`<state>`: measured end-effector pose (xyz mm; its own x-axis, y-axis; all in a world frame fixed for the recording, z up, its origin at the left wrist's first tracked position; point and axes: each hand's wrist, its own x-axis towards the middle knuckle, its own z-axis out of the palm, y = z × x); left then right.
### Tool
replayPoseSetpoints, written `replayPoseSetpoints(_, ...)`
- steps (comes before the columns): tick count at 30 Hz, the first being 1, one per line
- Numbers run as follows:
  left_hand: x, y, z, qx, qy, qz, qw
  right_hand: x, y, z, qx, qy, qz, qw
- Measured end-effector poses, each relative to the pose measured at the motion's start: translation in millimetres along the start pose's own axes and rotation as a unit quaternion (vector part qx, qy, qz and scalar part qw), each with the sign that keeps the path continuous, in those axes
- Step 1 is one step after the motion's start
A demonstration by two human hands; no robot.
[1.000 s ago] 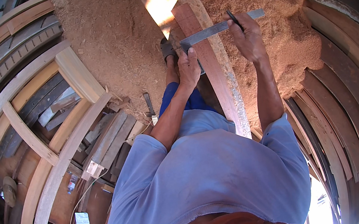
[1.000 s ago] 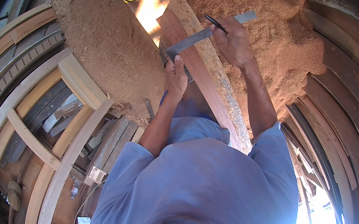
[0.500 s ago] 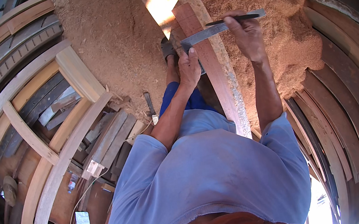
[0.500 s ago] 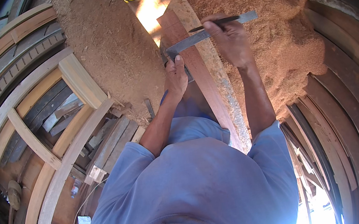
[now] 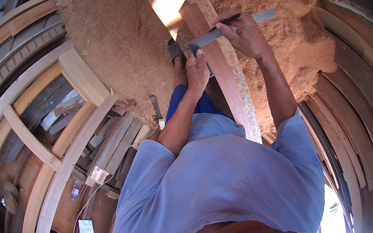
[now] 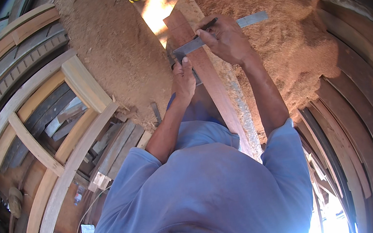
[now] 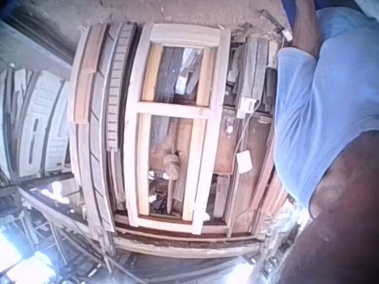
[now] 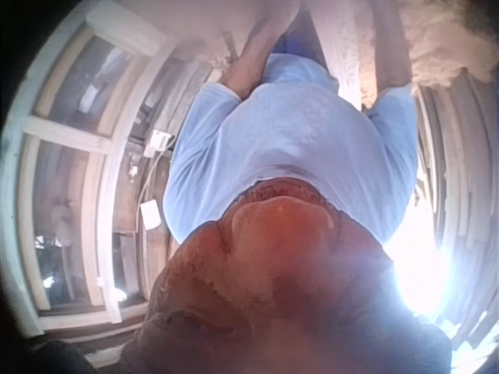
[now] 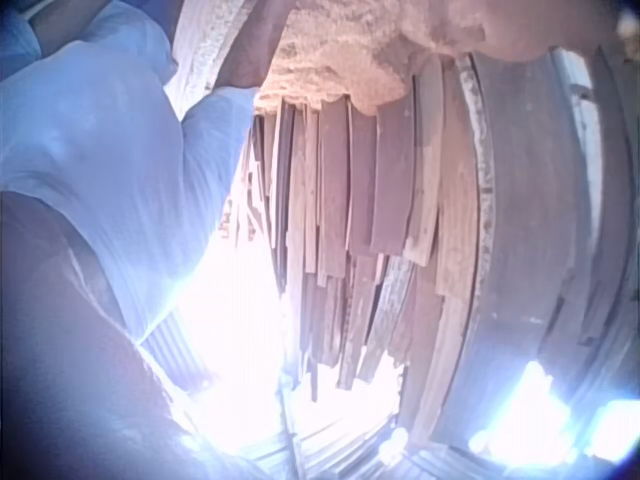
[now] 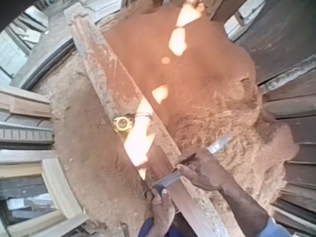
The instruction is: The person measures a long wooden plank using a tape measure and a square, marking measurements with a pencil. The person repeatedly measures and marks the plank, ensuring accuracy.
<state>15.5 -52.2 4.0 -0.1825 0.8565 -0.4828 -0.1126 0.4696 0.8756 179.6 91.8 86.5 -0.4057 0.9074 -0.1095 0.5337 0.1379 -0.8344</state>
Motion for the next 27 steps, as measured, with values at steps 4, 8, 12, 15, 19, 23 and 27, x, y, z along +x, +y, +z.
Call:
replayPoseSetpoints(4, -1.4, -0.3, -1.9, 0.043, 0.005, -0.013, 0.999, -0.7, -7.6, -8.0, 0.011, 0.032, 0.040, 0.999)
replayPoseSetpoints(8, -1.7, 11.9, -0.5, 0.075, 0.013, -0.002, 0.997, 3.6, -7.4, -6.4, 0.156, -0.012, 0.094, 0.983)
replayPoseSetpoints(12, -3.8, 22.4, 0.7, 0.085, 0.023, -0.038, 0.995, 1.6, 1.1, 24.4, 0.244, -0.051, 0.097, 0.964)
replayPoseSetpoints(15, -3.7, 20.8, 6.4, 0.064, 0.050, 0.033, 0.996, 1.1, 7.4, 17.3, 0.191, -0.041, 0.091, 0.977)
replayPoseSetpoints(19, -0.8, -0.8, 2.8, 0.046, 0.050, 0.029, 0.997, 8.2, 5.1, -11.2, 0.010, -0.006, 0.064, 0.998)
replayPoseSetpoints(23, -1.1, 7.7, 3.1, 0.050, 0.035, -0.007, 0.998, 7.6, -1.4, -3.5, 0.158, -0.028, 0.097, 0.982)
replayPoseSetpoints(27, -1.7, 11.5, 4.3, 0.030, 0.030, 0.012, 0.999, 5.4, 0.4, 25.9, 0.177, -0.064, 0.066, 0.980)
